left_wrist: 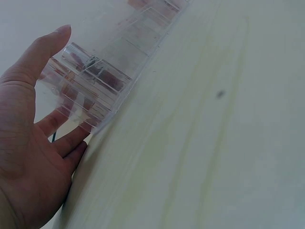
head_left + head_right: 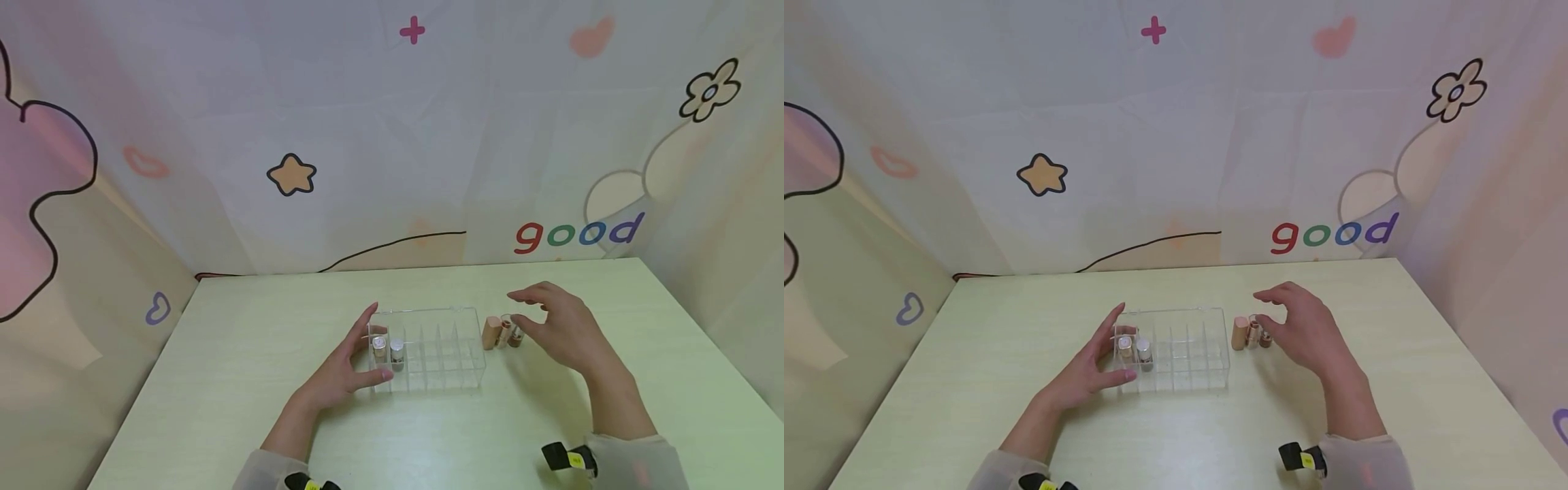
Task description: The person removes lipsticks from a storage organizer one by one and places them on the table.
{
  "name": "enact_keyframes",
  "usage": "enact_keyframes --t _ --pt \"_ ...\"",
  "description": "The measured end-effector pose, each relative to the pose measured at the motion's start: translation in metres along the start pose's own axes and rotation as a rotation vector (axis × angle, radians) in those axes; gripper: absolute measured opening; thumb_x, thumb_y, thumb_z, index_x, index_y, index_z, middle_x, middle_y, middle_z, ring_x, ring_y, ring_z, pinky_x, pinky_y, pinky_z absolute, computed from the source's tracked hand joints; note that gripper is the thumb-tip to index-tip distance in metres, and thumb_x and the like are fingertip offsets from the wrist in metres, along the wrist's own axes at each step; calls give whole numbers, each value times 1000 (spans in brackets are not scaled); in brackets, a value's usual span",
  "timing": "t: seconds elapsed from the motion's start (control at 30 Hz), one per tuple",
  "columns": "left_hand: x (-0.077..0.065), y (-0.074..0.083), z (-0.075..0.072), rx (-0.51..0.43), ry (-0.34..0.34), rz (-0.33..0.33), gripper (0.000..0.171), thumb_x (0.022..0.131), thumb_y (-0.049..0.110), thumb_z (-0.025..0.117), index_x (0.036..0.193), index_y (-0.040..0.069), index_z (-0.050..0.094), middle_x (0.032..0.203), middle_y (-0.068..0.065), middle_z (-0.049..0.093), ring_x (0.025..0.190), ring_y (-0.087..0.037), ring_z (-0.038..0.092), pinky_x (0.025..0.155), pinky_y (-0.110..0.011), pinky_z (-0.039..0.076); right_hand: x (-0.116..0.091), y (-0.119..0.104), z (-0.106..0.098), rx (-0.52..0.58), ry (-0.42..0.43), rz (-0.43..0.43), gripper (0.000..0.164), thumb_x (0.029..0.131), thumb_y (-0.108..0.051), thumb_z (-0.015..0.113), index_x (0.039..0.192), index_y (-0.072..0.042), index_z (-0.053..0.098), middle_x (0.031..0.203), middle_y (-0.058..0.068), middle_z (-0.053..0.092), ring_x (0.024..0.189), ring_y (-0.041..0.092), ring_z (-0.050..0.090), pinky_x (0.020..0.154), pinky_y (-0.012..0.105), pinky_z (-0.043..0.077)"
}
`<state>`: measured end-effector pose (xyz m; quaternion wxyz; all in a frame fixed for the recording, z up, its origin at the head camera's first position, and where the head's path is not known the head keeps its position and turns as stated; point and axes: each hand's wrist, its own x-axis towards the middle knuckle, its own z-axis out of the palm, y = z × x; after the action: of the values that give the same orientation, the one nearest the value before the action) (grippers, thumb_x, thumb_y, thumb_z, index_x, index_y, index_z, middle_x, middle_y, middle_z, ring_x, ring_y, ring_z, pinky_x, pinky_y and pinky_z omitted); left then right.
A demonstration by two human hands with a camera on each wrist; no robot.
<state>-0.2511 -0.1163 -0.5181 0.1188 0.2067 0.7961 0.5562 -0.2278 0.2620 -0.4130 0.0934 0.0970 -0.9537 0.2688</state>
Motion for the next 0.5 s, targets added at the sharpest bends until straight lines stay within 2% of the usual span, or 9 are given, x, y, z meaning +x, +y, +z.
enact_keyframes --t 0.2,0.5 --pt "-1 1 0 -16 -3 -3 109 85 33 87 158 61 12 151 13 49 152 -22 40 126 -62 19 -1 -9 1 -7 10 -31 36 94 -16 75 129 -10 72 125 9 69 111 32 64 88 49 52" --pt "0 1 0 -24 -4 -13 109 85 33 87 158 61 12 149 15 50 150 -18 41 126 -59 20 0 -27 11 17 -19 -65 34 96 -18 74 129 -11 72 126 8 69 118 35 64 98 56 52"
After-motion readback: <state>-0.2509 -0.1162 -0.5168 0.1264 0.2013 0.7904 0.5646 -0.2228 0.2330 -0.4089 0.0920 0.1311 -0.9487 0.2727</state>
